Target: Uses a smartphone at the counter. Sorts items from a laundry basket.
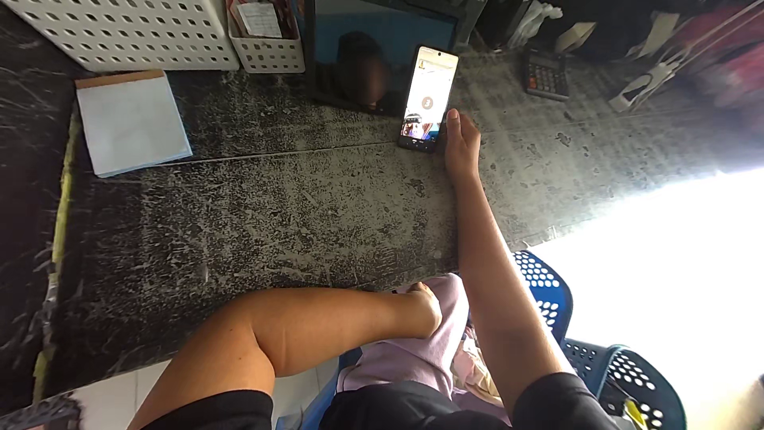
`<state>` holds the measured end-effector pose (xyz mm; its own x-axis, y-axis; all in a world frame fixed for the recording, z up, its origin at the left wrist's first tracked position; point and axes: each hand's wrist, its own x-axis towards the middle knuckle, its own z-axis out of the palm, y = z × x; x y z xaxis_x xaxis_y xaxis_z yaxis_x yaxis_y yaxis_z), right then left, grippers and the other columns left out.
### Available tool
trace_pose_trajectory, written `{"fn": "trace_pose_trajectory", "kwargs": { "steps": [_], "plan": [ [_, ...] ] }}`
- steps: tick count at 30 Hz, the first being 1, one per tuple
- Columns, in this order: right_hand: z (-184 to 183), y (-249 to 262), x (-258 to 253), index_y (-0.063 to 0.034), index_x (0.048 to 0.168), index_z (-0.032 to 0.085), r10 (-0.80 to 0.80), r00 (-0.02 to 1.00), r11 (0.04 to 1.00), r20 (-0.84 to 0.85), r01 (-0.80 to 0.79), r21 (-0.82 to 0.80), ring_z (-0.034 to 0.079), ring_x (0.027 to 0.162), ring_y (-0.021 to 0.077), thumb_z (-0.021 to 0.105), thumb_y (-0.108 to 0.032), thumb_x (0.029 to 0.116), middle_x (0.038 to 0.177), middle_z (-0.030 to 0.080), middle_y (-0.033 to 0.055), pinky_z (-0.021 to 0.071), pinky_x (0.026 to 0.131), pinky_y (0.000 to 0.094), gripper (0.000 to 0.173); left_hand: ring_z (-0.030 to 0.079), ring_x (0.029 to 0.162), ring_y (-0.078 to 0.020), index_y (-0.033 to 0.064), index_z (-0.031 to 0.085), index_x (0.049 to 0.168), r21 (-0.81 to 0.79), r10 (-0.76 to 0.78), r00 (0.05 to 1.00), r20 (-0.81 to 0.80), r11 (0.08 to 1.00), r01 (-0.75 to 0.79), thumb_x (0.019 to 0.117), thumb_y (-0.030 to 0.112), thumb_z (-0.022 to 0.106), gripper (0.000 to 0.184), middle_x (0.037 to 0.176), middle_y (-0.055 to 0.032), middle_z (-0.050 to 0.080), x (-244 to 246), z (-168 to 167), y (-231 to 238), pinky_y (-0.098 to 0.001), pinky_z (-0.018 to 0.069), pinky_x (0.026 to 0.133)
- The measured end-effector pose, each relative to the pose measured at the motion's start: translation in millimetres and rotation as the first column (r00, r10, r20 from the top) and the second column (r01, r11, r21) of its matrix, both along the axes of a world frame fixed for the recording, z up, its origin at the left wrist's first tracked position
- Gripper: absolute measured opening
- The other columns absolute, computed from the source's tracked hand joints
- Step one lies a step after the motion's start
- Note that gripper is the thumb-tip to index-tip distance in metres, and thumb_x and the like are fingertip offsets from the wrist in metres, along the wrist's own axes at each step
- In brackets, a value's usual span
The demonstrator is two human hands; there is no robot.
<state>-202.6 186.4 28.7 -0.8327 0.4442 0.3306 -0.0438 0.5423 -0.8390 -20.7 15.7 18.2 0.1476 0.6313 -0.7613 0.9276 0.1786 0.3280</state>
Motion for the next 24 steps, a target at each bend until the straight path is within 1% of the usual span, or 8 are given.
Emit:
{"fn": "trace_pose_trajectory", "kwargs": {
  "steps": [1, 5, 14, 21, 24],
  "plan": [
    [-0.2, 0.1, 0.2, -0.0031, 0.102, 0.067, 0.004, 1.000, 1.000, -0.001, -0.004, 0.003, 0.062, 0.078, 0.0103, 0.038, -0.036, 0.1117, 0.083, 0.063, 0.0038, 0.0528, 0.076, 0.0340, 0.045, 0.049, 0.132, -0.0479, -0.0078, 0.055, 0.136, -0.001, -0.001, 1.000, -0.002, 1.000, 0.001, 0.1028, 0.009, 0.052, 0.037, 0.142, -0.0324, 0.051, 0.2, -0.2, 0.0, -0.0645, 0.0416, 0.104],
    [-1.2, 1.1, 0.0, -0.0025, 0.106, 0.068, 0.018, 1.000, 1.000, -0.012, -0.018, 0.009, 0.065, 0.082, 0.0093, 0.039, -0.034, 0.1117, 0.087, 0.067, 0.0046, 0.0543, 0.079, 0.0332, 0.044, 0.050, 0.132, -0.0469, -0.0074, 0.056, 0.135, 0.007, -0.009, 1.000, -0.006, 1.000, 0.009, 0.1027, 0.009, 0.052, 0.036, 0.141, -0.0314, 0.052, 0.0, -0.1, -0.4, -0.0639, 0.0424, 0.103],
    [-2.6, 2.1, -1.1, -0.0034, 0.100, 0.069, 0.015, 1.000, 1.000, -0.004, -0.015, 0.020, 0.064, 0.078, 0.0096, 0.039, -0.033, 0.1115, 0.083, 0.066, 0.0035, 0.0534, 0.077, 0.0334, 0.043, 0.050, 0.131, -0.0469, -0.0073, 0.055, 0.136, 0.000, -0.009, 1.000, -0.009, 1.000, 0.009, 0.1026, 0.009, 0.053, 0.037, 0.140, -0.0316, 0.052, 0.0, 0.3, 0.4, -0.0639, 0.0428, 0.102],
    [-3.0, 2.4, -1.7, -0.0038, 0.100, 0.069, 0.010, 1.000, 1.000, -0.003, -0.010, 0.016, 0.063, 0.078, 0.0097, 0.040, -0.034, 0.1113, 0.083, 0.065, 0.0032, 0.0528, 0.077, 0.0336, 0.043, 0.051, 0.131, -0.0468, -0.0077, 0.055, 0.135, 0.012, -0.007, 1.000, -0.011, 1.000, 0.007, 0.1027, 0.009, 0.052, 0.037, 0.139, -0.0317, 0.052, -0.3, 0.0, -0.6, -0.0637, 0.0431, 0.102],
    [-2.2, 2.0, -1.2, -0.0033, 0.102, 0.069, 0.015, 1.000, 1.000, -0.002, -0.015, 0.012, 0.064, 0.081, 0.0094, 0.040, -0.033, 0.1115, 0.085, 0.066, 0.0038, 0.0532, 0.079, 0.0331, 0.043, 0.051, 0.131, -0.0471, -0.0082, 0.055, 0.135, 0.006, -0.006, 1.000, -0.011, 1.000, 0.006, 0.1030, 0.008, 0.051, 0.036, 0.139, -0.0320, 0.052, -0.4, 1.5, -0.6, -0.0635, 0.0434, 0.102]
  ]
}}
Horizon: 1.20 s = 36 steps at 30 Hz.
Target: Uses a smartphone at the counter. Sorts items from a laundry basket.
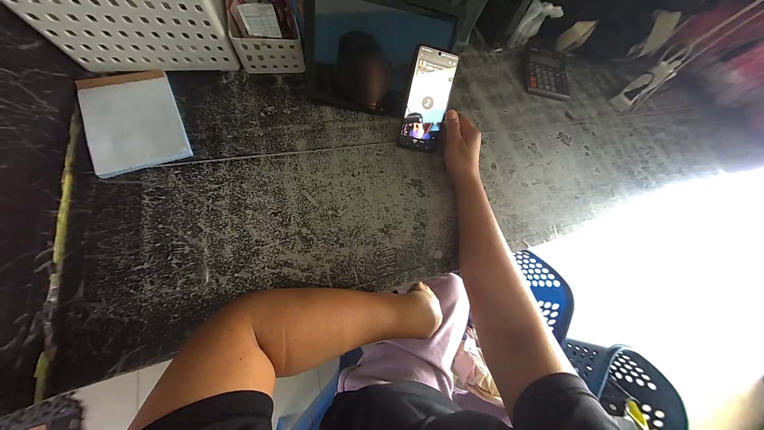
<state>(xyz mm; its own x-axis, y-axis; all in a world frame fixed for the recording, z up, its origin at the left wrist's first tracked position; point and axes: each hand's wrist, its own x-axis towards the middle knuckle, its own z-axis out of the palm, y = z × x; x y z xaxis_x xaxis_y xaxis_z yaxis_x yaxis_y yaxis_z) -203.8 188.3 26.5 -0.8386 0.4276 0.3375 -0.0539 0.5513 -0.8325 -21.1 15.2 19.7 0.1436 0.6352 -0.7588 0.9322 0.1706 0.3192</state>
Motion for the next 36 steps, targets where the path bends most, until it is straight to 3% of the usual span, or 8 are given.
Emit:
{"fn": "trace_pose_trajectory", "kwargs": {
  "steps": [6, 36],
  "plan": [
    [0.9, 0.1, 0.3, -0.0035, 0.096, 0.067, -0.018, 1.000, 1.000, 0.022, 0.017, 0.026, 0.061, 0.074, 0.0098, 0.040, -0.034, 0.1111, 0.079, 0.062, 0.0027, 0.0516, 0.074, 0.0340, 0.044, 0.050, 0.132, -0.0476, -0.0081, 0.056, 0.136, 0.011, 0.005, 1.000, 0.017, 1.000, -0.005, 0.1027, 0.010, 0.053, 0.038, 0.141, -0.0320, 0.052, -0.7, -0.7, -1.0, -0.0648, 0.0421, 0.103],
    [1.5, 0.2, 0.2, -0.0038, 0.095, 0.068, -0.016, 0.999, 1.000, 0.030, 0.016, 0.025, 0.062, 0.078, 0.0116, 0.038, -0.035, 0.1115, 0.081, 0.064, 0.0038, 0.0519, 0.076, 0.0362, 0.046, 0.051, 0.131, -0.0462, -0.0074, 0.056, 0.135, 0.001, 0.006, 1.000, 0.009, 1.000, -0.006, 0.1026, 0.008, 0.052, 0.036, 0.139, -0.0305, 0.053, -0.6, 0.4, -0.6, -0.0635, 0.0432, 0.102]
  ]
}}
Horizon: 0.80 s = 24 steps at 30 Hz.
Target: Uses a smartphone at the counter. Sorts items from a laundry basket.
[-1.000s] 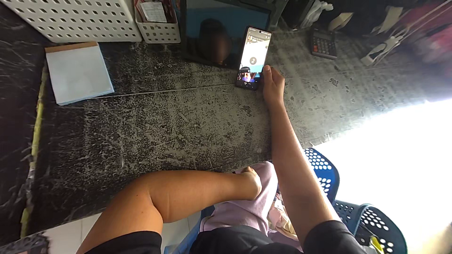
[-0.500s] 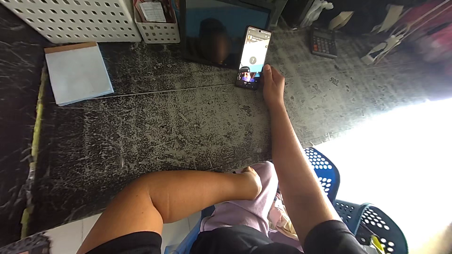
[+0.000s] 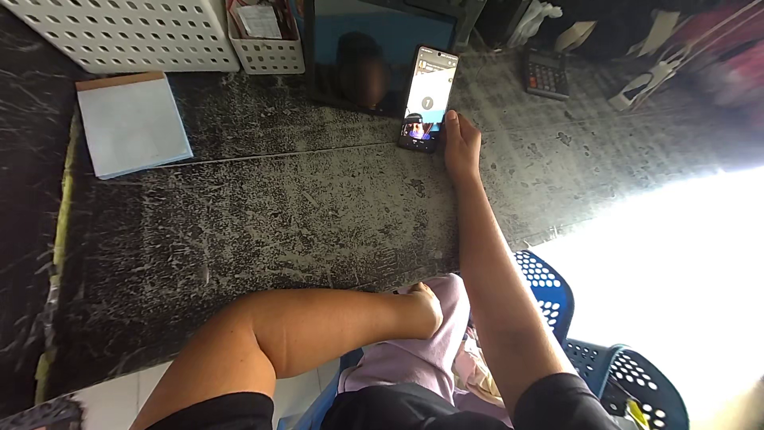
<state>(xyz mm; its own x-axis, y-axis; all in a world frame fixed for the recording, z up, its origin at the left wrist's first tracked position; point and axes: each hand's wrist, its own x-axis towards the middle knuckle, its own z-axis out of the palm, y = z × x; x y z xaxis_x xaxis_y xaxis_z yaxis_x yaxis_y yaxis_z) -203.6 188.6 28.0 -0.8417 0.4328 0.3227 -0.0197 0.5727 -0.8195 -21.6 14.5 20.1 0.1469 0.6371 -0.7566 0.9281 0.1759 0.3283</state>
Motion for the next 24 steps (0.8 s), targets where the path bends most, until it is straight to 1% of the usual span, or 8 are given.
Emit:
{"fn": "trace_pose_trajectory", "kwargs": {
  "steps": [10, 13, 16, 24],
  "plan": [
    [0.9, -1.0, 0.1, -0.0041, 0.096, 0.068, -0.006, 1.000, 1.000, -0.001, 0.006, -0.008, 0.062, 0.077, 0.0109, 0.039, -0.035, 0.1115, 0.080, 0.064, 0.0033, 0.0517, 0.076, 0.0355, 0.045, 0.052, 0.130, -0.0462, -0.0073, 0.056, 0.134, 0.003, 0.001, 1.000, -0.004, 1.000, -0.001, 0.1022, 0.007, 0.053, 0.036, 0.139, -0.0306, 0.053, 0.7, -1.3, 0.2, -0.0631, 0.0440, 0.101],
    [0.7, -0.6, 0.0, -0.0044, 0.094, 0.068, -0.003, 1.000, 1.000, -0.006, 0.003, -0.011, 0.061, 0.076, 0.0104, 0.039, -0.034, 0.1113, 0.079, 0.062, 0.0026, 0.0508, 0.075, 0.0346, 0.045, 0.051, 0.130, -0.0465, -0.0074, 0.056, 0.135, 0.000, -0.001, 1.000, -0.004, 1.000, 0.001, 0.1025, 0.008, 0.052, 0.036, 0.139, -0.0310, 0.053, 0.6, -1.6, 0.5, -0.0634, 0.0437, 0.101],
    [-0.7, 0.4, -0.9, -0.0047, 0.094, 0.068, -0.007, 1.000, 1.000, -0.008, 0.007, -0.012, 0.061, 0.076, 0.0109, 0.040, -0.035, 0.1112, 0.079, 0.062, 0.0026, 0.0514, 0.075, 0.0356, 0.045, 0.051, 0.130, -0.0467, -0.0078, 0.055, 0.136, -0.003, 0.001, 1.000, -0.006, 1.000, -0.001, 0.1029, 0.008, 0.052, 0.036, 0.140, -0.0315, 0.052, 0.8, -0.5, 0.1, -0.0633, 0.0436, 0.101],
    [-0.6, -0.9, -0.3, -0.0037, 0.098, 0.069, -0.004, 1.000, 1.000, -0.006, 0.004, -0.017, 0.063, 0.078, 0.0105, 0.039, -0.034, 0.1115, 0.082, 0.065, 0.0038, 0.0525, 0.077, 0.0348, 0.045, 0.052, 0.130, -0.0462, -0.0077, 0.056, 0.135, 0.000, 0.000, 1.000, -0.007, 1.000, 0.000, 0.1024, 0.008, 0.052, 0.036, 0.139, -0.0309, 0.053, 0.7, -0.6, -0.1, -0.0632, 0.0439, 0.101]
  ]
}}
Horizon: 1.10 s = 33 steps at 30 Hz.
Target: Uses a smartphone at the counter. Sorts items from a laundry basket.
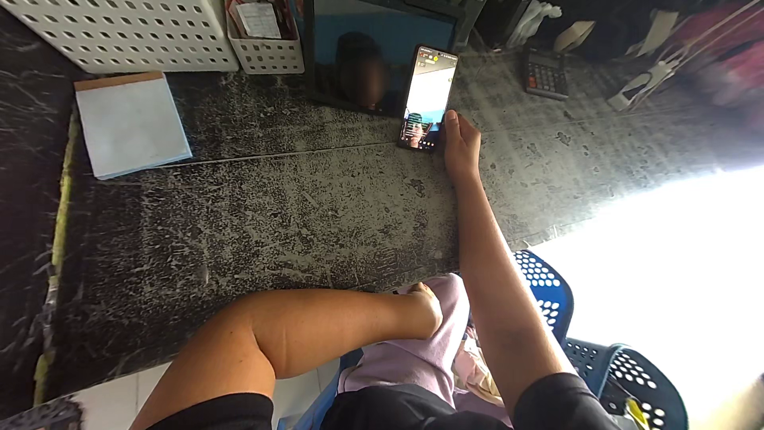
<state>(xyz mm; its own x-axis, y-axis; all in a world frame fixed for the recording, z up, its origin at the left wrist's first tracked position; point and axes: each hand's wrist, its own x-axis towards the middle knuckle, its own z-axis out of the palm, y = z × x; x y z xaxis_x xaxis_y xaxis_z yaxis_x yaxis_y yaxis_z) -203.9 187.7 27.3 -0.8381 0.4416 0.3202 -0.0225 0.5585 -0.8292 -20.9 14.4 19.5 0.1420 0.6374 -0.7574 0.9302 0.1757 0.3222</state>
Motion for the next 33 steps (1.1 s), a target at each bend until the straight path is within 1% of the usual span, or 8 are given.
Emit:
{"fn": "trace_pose_trajectory", "kwargs": {
  "steps": [13, 16, 18, 21, 23, 25, 30, 33],
  "plan": [
    [0.2, 0.7, 0.2, -0.0035, 0.097, 0.068, 0.018, 1.000, 1.000, -0.016, -0.019, -0.004, 0.061, 0.076, 0.0095, 0.041, -0.034, 0.1110, 0.080, 0.063, 0.0030, 0.0519, 0.075, 0.0334, 0.044, 0.051, 0.130, -0.0467, -0.0071, 0.055, 0.136, -0.008, -0.005, 1.000, -0.003, 1.000, 0.005, 0.1022, 0.009, 0.054, 0.037, 0.140, -0.0307, 0.053, 0.6, -1.3, 0.9, -0.0641, 0.0430, 0.101],
    [1.9, -1.7, 1.2, -0.0029, 0.102, 0.069, 0.033, 0.999, 0.999, -0.032, -0.034, -0.033, 0.062, 0.077, 0.0066, 0.042, -0.031, 0.1108, 0.084, 0.066, 0.0019, 0.0526, 0.076, 0.0298, 0.040, 0.051, 0.130, -0.0465, -0.0068, 0.055, 0.136, -0.009, -0.005, 1.000, -0.002, 1.000, 0.005, 0.1026, 0.009, 0.053, 0.037, 0.140, -0.0309, 0.053, 0.7, -1.4, 1.0, -0.0638, 0.0430, 0.101],
    [2.8, -2.1, 2.0, -0.0009, 0.117, 0.068, 0.049, 0.998, 0.997, -0.035, -0.051, -0.055, 0.065, 0.084, 0.0070, 0.046, -0.031, 0.1096, 0.093, 0.070, 0.0044, 0.0546, 0.081, 0.0293, 0.038, 0.051, 0.130, -0.0466, -0.0067, 0.055, 0.136, -0.008, -0.004, 1.000, -0.004, 1.000, 0.004, 0.1026, 0.009, 0.053, 0.037, 0.140, -0.0309, 0.053, 0.5, -1.7, 1.1, -0.0639, 0.0432, 0.101],
    [5.5, -4.7, 4.6, -0.0004, 0.152, 0.039, 0.070, 0.997, 0.997, 0.033, -0.068, -0.042, 0.067, 0.089, 0.0157, 0.065, -0.038, 0.0981, 0.112, 0.067, 0.0137, 0.0571, 0.082, 0.0349, 0.071, 0.051, 0.130, -0.0467, -0.0071, 0.055, 0.136, -0.014, 0.002, 1.000, -0.003, 1.000, -0.002, 0.1025, 0.010, 0.054, 0.037, 0.140, -0.0311, 0.053, 0.9, -1.3, 1.7, -0.0643, 0.0431, 0.101],
    [6.1, -8.6, 5.3, -0.0020, 0.161, 0.017, 0.090, 0.994, 0.996, 0.069, -0.090, -0.006, 0.064, 0.094, 0.0186, 0.078, -0.040, 0.0868, 0.129, 0.058, 0.0192, 0.0565, 0.082, 0.0346, 0.104, 0.050, 0.131, -0.0466, -0.0073, 0.055, 0.136, -0.020, 0.014, 1.000, -0.002, 1.000, -0.014, 0.1024, 0.010, 0.054, 0.038, 0.140, -0.0310, 0.052, 1.3, -0.2, 1.5, -0.0643, 0.0427, 0.101],
    [3.1, -10.1, 3.4, -0.0026, 0.163, 0.008, 0.085, 0.992, 0.993, 0.096, -0.092, 0.072, 0.063, 0.101, 0.0214, 0.084, -0.045, 0.0781, 0.138, 0.051, 0.0224, 0.0559, 0.086, 0.0362, 0.122, 0.050, 0.132, -0.0460, -0.0071, 0.055, 0.136, -0.023, 0.018, 1.000, -0.005, 1.000, -0.018, 0.1024, 0.009, 0.053, 0.038, 0.141, -0.0307, 0.052, 1.5, 0.9, 1.1, -0.0639, 0.0427, 0.102],
    [0.9, -13.4, -0.2, -0.0006, 0.163, 0.009, 0.012, 0.993, 0.967, 0.118, -0.042, 0.253, 0.055, 0.126, 0.0350, 0.088, -0.052, 0.0707, 0.144, 0.047, 0.0274, 0.0482, 0.106, 0.0469, 0.132, 0.050, 0.132, -0.0459, -0.0071, 0.055, 0.137, -0.023, 0.011, 1.000, -0.003, 1.000, -0.011, 0.1028, 0.009, 0.053, 0.037, 0.141, -0.0305, 0.052, 0.7, 2.0, 0.8, -0.0636, 0.0428, 0.102],
    [2.8, -10.1, 2.6, -0.0023, 0.163, 0.009, 0.045, 0.996, 0.995, 0.079, -0.052, 0.082, 0.063, 0.107, 0.0241, 0.079, -0.041, 0.0845, 0.141, 0.050, 0.0245, 0.0555, 0.089, 0.0374, 0.112, 0.050, 0.132, -0.0461, -0.0070, 0.055, 0.136, -0.022, 0.010, 1.000, 0.003, 1.000, -0.010, 0.1025, 0.009, 0.053, 0.037, 0.141, -0.0305, 0.052, -0.1, 1.4, 0.7, -0.0641, 0.0421, 0.102]
  ]
}}
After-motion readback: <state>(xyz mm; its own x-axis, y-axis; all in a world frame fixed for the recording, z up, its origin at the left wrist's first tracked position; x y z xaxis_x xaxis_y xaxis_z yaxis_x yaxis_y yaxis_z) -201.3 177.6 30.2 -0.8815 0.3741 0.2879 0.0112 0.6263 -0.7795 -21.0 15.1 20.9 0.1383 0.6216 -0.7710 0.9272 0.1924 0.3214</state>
